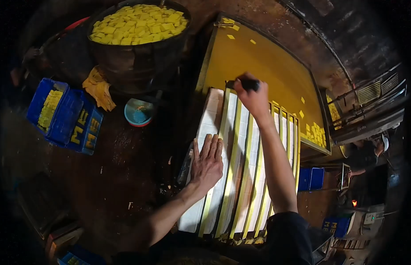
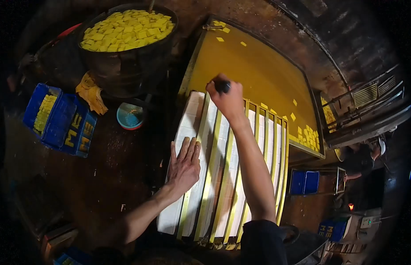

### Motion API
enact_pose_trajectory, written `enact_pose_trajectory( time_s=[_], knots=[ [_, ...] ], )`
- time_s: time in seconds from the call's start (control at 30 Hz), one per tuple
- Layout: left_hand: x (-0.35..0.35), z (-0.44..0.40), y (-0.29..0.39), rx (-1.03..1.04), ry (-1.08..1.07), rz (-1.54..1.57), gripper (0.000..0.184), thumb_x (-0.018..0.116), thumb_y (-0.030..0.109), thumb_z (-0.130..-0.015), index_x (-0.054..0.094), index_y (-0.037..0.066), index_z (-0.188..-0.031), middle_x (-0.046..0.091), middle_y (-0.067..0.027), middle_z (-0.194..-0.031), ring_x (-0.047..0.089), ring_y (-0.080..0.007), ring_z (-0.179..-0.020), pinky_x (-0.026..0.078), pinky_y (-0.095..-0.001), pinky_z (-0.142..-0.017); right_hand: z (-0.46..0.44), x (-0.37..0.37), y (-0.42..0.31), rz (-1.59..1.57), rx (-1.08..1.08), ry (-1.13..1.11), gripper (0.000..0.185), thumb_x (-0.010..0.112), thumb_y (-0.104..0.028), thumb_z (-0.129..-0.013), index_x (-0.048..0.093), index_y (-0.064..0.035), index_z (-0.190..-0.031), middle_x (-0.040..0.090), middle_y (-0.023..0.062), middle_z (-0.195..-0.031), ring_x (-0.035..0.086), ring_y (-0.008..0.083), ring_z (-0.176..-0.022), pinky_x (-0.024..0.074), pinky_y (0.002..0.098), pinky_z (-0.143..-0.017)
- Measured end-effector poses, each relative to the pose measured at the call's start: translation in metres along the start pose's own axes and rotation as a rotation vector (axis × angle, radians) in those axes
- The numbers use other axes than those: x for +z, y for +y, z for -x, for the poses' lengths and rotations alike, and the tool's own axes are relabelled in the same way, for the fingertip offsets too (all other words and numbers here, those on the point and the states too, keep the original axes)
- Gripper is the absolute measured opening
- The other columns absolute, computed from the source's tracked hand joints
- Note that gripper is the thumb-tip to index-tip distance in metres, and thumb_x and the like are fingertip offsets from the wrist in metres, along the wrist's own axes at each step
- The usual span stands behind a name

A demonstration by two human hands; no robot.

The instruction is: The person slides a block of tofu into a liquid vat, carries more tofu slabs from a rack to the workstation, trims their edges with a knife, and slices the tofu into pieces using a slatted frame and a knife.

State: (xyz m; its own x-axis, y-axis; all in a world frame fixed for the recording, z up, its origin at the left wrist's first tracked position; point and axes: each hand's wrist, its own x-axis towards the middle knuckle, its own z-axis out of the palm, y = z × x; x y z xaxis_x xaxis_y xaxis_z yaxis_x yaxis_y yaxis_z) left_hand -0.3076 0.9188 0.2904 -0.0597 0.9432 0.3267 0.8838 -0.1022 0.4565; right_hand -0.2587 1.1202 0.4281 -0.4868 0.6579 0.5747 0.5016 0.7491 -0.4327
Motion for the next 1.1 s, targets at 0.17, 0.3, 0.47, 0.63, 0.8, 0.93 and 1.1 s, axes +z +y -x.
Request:
enact_pose_trajectory(
  time_s=[0.17, 0.3, 0.47, 0.63, 0.8, 0.93, 1.1],
  knots=[
    [0.001, 0.001, 0.000, -0.022, -0.037, -0.017, 0.056, 0.049, 0.017, -0.088, 0.040, -0.007, -0.138, 0.036, -0.0202, -0.149, 0.022, -0.0352, -0.143, 0.009, -0.0634, -0.113, -0.006, 0.033, 0.031, 0.106, 0.034, -0.185, 0.014, 0.066, -0.014, -0.072, 0.066, 0.0001, -0.075, 0.064, 0.0241, -0.074, 0.063, 0.0428, -0.072, 0.0530, 0.0444, -0.070],
    [-0.015, 0.015, 0.003, -0.107, -0.031, -0.005, 0.077, 0.061, 0.032, -0.082, 0.034, -0.009, -0.141, 0.026, -0.0245, -0.152, 0.014, -0.0371, -0.145, 0.005, -0.0633, -0.114, 0.082, 0.007, -0.023, 0.219, 0.003, -0.303, 0.022, 0.070, -0.022, -0.073, 0.065, -0.0005, -0.073, 0.062, 0.0245, -0.069, 0.061, 0.0441, -0.067, 0.0512, 0.0476, -0.067],
    [-0.064, 0.130, 0.016, -0.149, -0.138, 0.151, 0.117, 0.074, 0.043, -0.068, 0.006, -0.012, -0.146, 0.000, -0.0354, -0.153, -0.002, -0.0488, -0.144, 0.002, -0.0620, -0.113, 0.218, -0.049, -0.172, -0.050, 0.369, -0.373, 0.014, 0.067, -0.005, -0.073, 0.055, 0.0016, -0.069, 0.059, 0.0191, -0.058, 0.061, 0.0369, -0.053, 0.0492, 0.0379, -0.050],
    [-0.117, 0.232, 0.007, -0.264, -0.338, 0.407, 0.128, 0.080, 0.044, -0.067, -0.005, -0.006, -0.148, -0.014, -0.0309, -0.154, -0.007, -0.0458, -0.144, 0.005, -0.0578, -0.115, 0.305, -0.073, -0.232, -0.159, 0.470, -0.544, 0.015, 0.070, -0.010, -0.072, 0.060, 0.0000, -0.076, 0.060, 0.0185, -0.059, 0.062, 0.0368, -0.055, 0.0501, 0.0412, -0.053],
    [-0.112, 0.262, 0.008, -0.341, -0.309, 0.571, 0.126, 0.079, 0.046, -0.070, -0.005, -0.005, -0.149, -0.009, -0.0319, -0.154, -0.003, -0.0451, -0.144, 0.013, -0.0509, -0.117, 0.294, -0.089, -0.214, -0.207, 0.411, -0.393, 0.013, 0.065, -0.015, -0.081, 0.062, -0.0016, -0.081, 0.058, 0.0151, -0.060, 0.061, 0.0329, -0.057, 0.0479, 0.0368, -0.054],
    [-0.085, 0.289, 0.027, -0.663, -0.619, 0.828, 0.121, 0.075, 0.044, -0.079, -0.013, 0.000, -0.149, 0.005, -0.0261, -0.156, 0.014, -0.0342, -0.145, 0.019, -0.0429, -0.117, 0.193, -0.137, -0.106, 0.027, 0.472, -0.151, 0.023, 0.061, -0.021, -0.089, 0.064, 0.0011, -0.083, 0.061, 0.0199, -0.068, 0.061, 0.0332, -0.062, 0.0461, 0.0384, -0.057],
    [-0.035, 0.289, 0.080, -1.142, -0.583, 1.530, 0.037, 0.069, 0.010, -0.089, 0.055, 0.001, -0.122, 0.063, -0.0069, -0.113, 0.059, -0.0158, -0.107, 0.048, -0.0285, -0.090, 0.080, -0.113, 0.215, 0.624, 0.194, -0.358, 0.030, 0.055, -0.014, -0.076, 0.068, -0.0019, -0.101, 0.066, 0.0256, -0.099, 0.061, 0.0393, -0.099, 0.0498, 0.0450, -0.084]
  ],
)
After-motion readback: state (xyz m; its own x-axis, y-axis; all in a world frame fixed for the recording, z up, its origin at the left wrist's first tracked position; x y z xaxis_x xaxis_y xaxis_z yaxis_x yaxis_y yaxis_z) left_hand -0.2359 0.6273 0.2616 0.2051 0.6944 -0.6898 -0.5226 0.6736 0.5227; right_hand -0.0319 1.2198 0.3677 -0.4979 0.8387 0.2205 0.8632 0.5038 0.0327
